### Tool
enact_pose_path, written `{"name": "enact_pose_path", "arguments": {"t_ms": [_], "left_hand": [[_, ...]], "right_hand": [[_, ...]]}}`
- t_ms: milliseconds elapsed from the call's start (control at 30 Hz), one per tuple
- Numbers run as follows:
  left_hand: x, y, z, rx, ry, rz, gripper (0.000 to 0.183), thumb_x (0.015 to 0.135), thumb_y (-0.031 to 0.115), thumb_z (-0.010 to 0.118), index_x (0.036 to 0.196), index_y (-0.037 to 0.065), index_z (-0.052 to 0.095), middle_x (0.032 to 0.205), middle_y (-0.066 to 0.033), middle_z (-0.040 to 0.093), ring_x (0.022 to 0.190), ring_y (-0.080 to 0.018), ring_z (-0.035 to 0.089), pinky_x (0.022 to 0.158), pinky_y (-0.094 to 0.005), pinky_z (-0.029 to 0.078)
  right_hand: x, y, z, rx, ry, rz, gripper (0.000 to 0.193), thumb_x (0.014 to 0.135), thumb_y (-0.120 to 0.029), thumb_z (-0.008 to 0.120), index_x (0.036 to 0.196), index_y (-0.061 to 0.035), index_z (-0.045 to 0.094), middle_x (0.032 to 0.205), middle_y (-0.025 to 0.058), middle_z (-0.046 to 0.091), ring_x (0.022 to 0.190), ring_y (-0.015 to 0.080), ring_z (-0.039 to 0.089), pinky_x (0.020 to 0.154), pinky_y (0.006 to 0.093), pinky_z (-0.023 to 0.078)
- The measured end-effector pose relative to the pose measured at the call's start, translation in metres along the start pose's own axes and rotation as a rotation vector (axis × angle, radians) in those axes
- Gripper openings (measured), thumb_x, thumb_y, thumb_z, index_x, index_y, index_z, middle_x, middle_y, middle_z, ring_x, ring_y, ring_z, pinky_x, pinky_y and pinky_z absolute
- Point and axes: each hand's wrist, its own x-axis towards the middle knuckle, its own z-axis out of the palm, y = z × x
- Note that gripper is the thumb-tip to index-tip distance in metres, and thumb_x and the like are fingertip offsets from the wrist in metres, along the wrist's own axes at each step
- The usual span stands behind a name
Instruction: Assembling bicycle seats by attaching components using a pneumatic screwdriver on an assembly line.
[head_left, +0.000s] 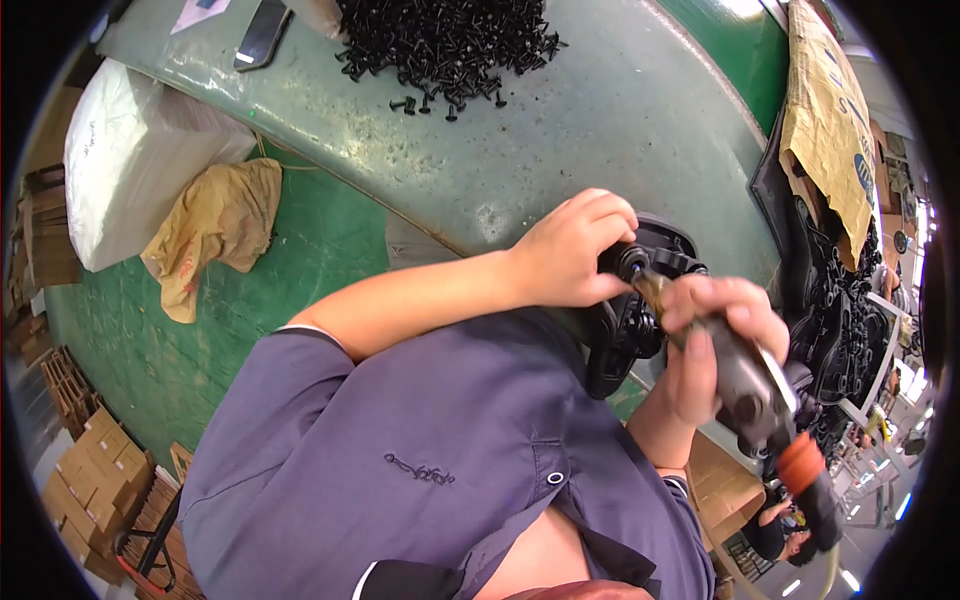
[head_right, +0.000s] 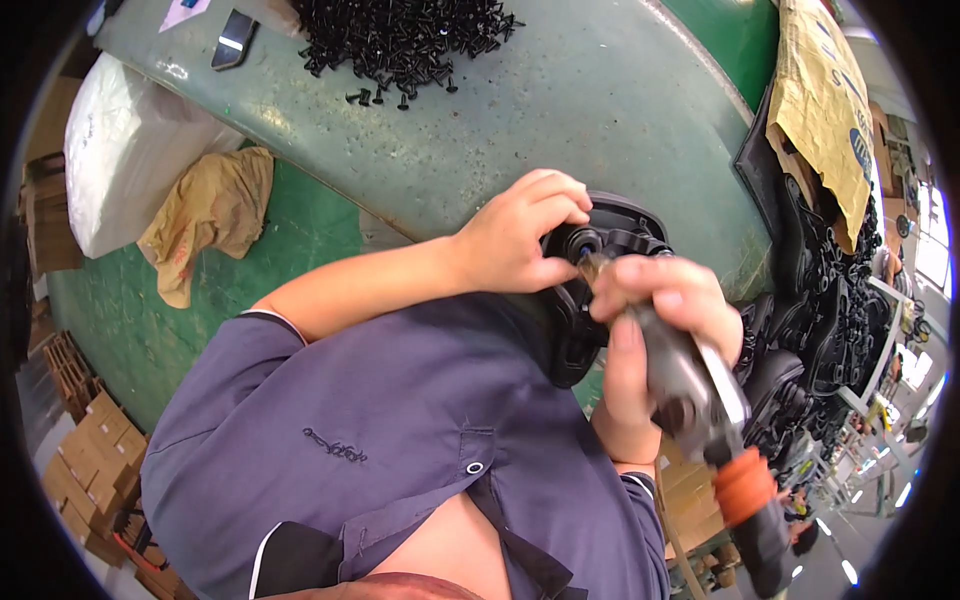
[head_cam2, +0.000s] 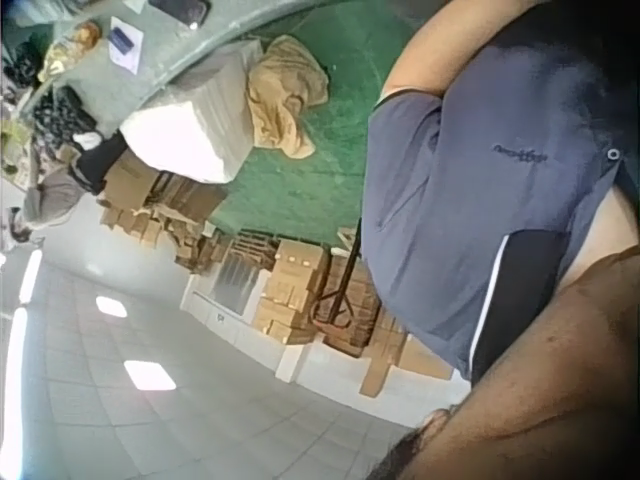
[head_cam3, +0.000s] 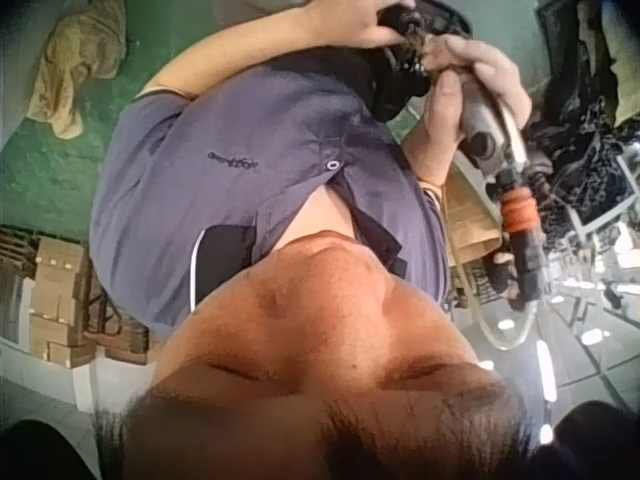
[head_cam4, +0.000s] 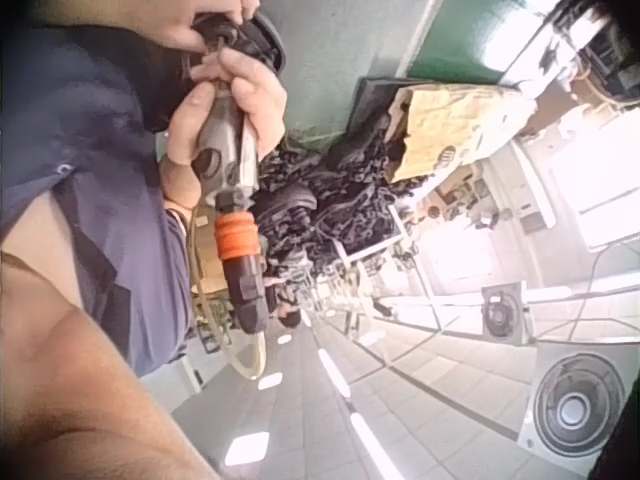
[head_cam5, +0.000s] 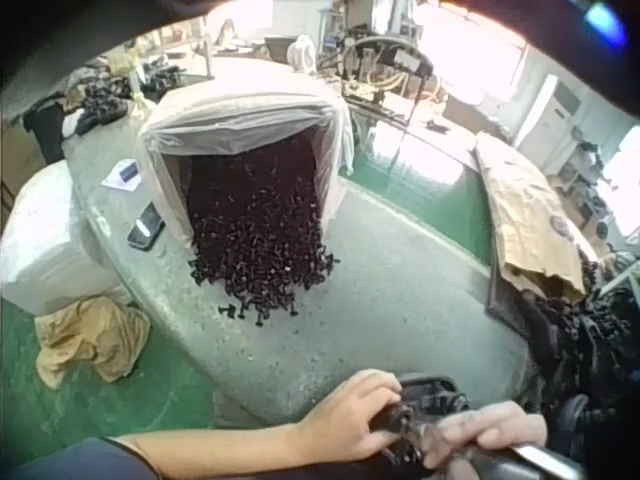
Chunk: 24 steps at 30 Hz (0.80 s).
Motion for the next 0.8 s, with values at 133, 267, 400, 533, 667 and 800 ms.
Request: {"name": "enact_pose_path", "arguments": {"t_ms": [133,267,400,533,667,800], "left_hand": [[0.009,0.003,-0.043,0.028,-0.099,-0.044,0.043,0.078,0.022,0.092,0.110,0.004,0.070,0.117,-0.0139,0.067,0.109,-0.0353,0.065,0.095,-0.0420,0.054],[0.025,-0.041,-0.098,0.774,0.061,-0.134,0.023,0.085,0.013,0.081,0.104,0.004,0.071,0.101,-0.0132,0.065,0.095,-0.0353,0.066,0.082,-0.0428,0.055],[0.041,-0.076,-0.118,0.950,-0.072,-0.023,0.013,0.085,0.011,0.080,0.094,0.006,0.073,0.094,-0.0074,0.066,0.091,-0.0321,0.064,0.082,-0.0419,0.055],[0.056,-0.038,-0.094,0.477,-0.055,-0.107,0.007,0.089,0.005,0.077,0.091,0.006,0.071,0.101,-0.0068,0.072,0.095,-0.0237,0.067,0.087,-0.0362,0.055],[0.060,0.058,-0.030,-0.752,-0.345,-0.614,0.007,0.102,0.003,0.068,0.107,0.001,0.063,0.106,-0.0113,0.076,0.098,-0.0145,0.071,0.090,-0.0309,0.058],[0.040,0.078,0.001,-1.128,-0.570,-0.750,0.017,0.099,-0.001,0.072,0.116,-0.001,0.073,0.104,-0.0091,0.075,0.096,-0.0148,0.074,0.089,-0.0293,0.060]], "right_hand": [[-0.006,-0.019,-0.018,0.035,0.076,-0.176,0.039,0.094,-0.002,0.062,0.130,-0.0066,0.048,0.111,0.0196,0.060,0.072,0.0228,0.064,0.070,0.0421,0.056],[-0.014,-0.027,-0.040,0.088,0.163,-0.146,0.038,0.091,-0.004,0.061,0.127,-0.0070,0.049,0.108,0.0178,0.059,0.069,0.0216,0.063,0.068,0.0422,0.056],[-0.023,-0.026,-0.054,0.147,0.180,-0.129,0.040,0.091,-0.002,0.062,0.129,-0.0053,0.050,0.110,0.0182,0.060,0.070,0.0225,0.064,0.070,0.0442,0.057],[-0.034,-0.035,-0.069,0.109,0.222,-0.178,0.037,0.091,-0.002,0.062,0.126,-0.0049,0.050,0.110,0.0181,0.060,0.070,0.0221,0.065,0.069,0.0424,0.058],[-0.038,-0.057,-0.076,0.213,0.301,-0.297,0.031,0.094,-0.002,0.065,0.120,-0.0057,0.050,0.108,0.0165,0.061,0.074,0.0210,0.069,0.068,0.0381,0.061],[-0.040,-0.067,-0.074,0.282,0.342,-0.322,0.031,0.090,-0.006,0.072,0.116,-0.0078,0.054,0.103,0.0078,0.061,0.070,0.0157,0.066,0.063,0.0320,0.058]]}}
